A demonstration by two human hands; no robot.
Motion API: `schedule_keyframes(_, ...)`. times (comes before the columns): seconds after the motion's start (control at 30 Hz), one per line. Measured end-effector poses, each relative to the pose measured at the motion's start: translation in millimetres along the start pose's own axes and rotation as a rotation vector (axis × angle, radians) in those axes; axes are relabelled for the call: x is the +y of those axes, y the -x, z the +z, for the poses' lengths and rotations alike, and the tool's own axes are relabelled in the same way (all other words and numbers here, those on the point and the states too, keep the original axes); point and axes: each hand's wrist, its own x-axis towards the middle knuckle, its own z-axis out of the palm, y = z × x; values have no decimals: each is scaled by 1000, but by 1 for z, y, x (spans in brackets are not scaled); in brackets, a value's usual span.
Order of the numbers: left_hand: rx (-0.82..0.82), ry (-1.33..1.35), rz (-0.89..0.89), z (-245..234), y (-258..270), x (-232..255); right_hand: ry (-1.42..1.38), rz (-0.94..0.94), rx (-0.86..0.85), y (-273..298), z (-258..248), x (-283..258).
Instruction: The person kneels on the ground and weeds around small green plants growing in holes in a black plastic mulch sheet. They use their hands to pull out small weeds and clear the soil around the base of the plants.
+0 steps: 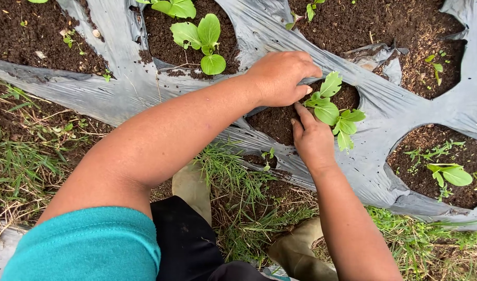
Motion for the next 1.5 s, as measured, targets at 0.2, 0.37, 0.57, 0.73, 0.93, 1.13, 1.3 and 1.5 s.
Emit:
schedule_keyframes(0.2, -30, 75, -11, -35, 12, 24, 232, -18, -44, 1, 15, 43)
schedule_keyframes(0.37, -100, 171, -67, -45, 21, 29, 248, -11, 130, 2, -6, 57)
schedule_keyframes(0.57, -104, 177, -68, -49, 17, 29, 203, -113, 186, -11, -6, 25)
schedule_keyframes(0.73, -102, 173, -59, -54, 18, 30, 151, 22, 165, 1, 20, 49)
schedule_keyframes(0.93, -135, 94, -58, -44, 13, 22, -20, 129, 87, 4, -1, 47)
schedule_keyframes(1.13, -136, 94, -57, -39, 10, 17, 55, 57, 117, -2, -5, 31)
schedule_keyframes(1.3, -141, 88, -62, -37, 10, 15, 222, -11, 176, -3, 18, 37)
schedule_keyframes(1.5, -132, 84, -56, -35, 10, 15, 95, 52, -234, -14, -37, -4)
